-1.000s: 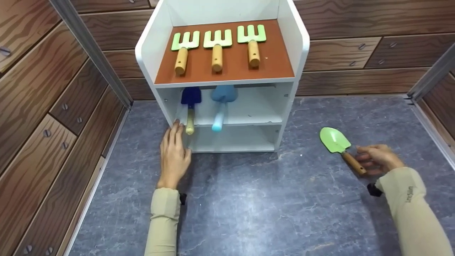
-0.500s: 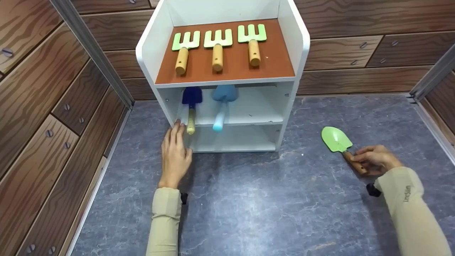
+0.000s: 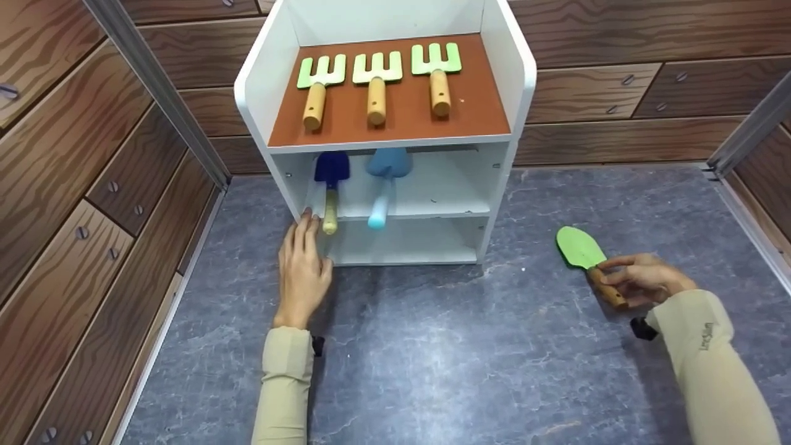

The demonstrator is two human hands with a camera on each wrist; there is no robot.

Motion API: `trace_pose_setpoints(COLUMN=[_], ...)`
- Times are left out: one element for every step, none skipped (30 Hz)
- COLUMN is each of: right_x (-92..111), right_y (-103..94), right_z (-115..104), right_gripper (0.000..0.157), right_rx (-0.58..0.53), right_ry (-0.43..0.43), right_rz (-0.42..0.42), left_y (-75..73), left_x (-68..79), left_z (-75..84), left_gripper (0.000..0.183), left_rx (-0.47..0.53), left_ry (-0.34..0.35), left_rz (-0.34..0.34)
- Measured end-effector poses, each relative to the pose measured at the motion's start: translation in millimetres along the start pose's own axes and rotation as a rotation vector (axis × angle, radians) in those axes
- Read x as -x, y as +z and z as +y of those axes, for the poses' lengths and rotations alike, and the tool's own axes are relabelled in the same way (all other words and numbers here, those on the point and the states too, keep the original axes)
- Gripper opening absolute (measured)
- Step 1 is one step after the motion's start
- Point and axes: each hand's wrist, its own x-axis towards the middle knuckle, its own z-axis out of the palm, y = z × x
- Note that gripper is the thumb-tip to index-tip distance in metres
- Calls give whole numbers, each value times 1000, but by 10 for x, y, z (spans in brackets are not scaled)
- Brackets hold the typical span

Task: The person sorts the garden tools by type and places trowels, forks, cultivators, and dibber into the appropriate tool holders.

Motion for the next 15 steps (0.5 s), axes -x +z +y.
trace_pose_setpoints(right_x=[-2,-5,-8,-13,-15,-17,-20,-21,-22,-21,-21,-21,-21,-19,-17], right_y=[7,12,19,28,31,37,43,53,58,64,71,83,91,101,108], right_z=[5,9,12,13,13,10,8,3,0,-7,-14,-22,-29,-37,-44], right_gripper=[73,72,71,70,68,66,64,64,64,64,64,65,66,67,68], right_rx=[-18,-33,-40,-46,-45,-49,-50,-55,-55,-59,-65,-77,-85,-93,-105], right_ry=[-2,-6,-14,-15,-22,-27,-32,-37,-42,-46,-52,-54,-59,-65,-73], right_rz=[-14,-29,-42,-43,-45,-47,-49,-46,-46,-46,-50,-52,-54,-58,-67], left_y=[1,4,6,7,6,6,7,7,5,4,2,3,2,0,-1], left_x=[1,3,5,5,6,6,5,6,7,8,9,8,8,9,9], left_z=[0,-4,-7,-8,-9,-10,-12,-14,-11,-7,-6,-8,-9,-9,-8], left_gripper=[65,65,65,65,65,65,65,65,65,64,64,64,64,64,65], left_rx=[0,1,2,2,2,3,3,2,-1,-3,-5,-9,-11,-14,-15], left_ry=[1,1,0,1,0,1,1,0,0,0,0,2,3,5,6], left_rz=[-1,0,2,3,4,4,4,2,-1,-4,-5,-6,-6,-5,-4])
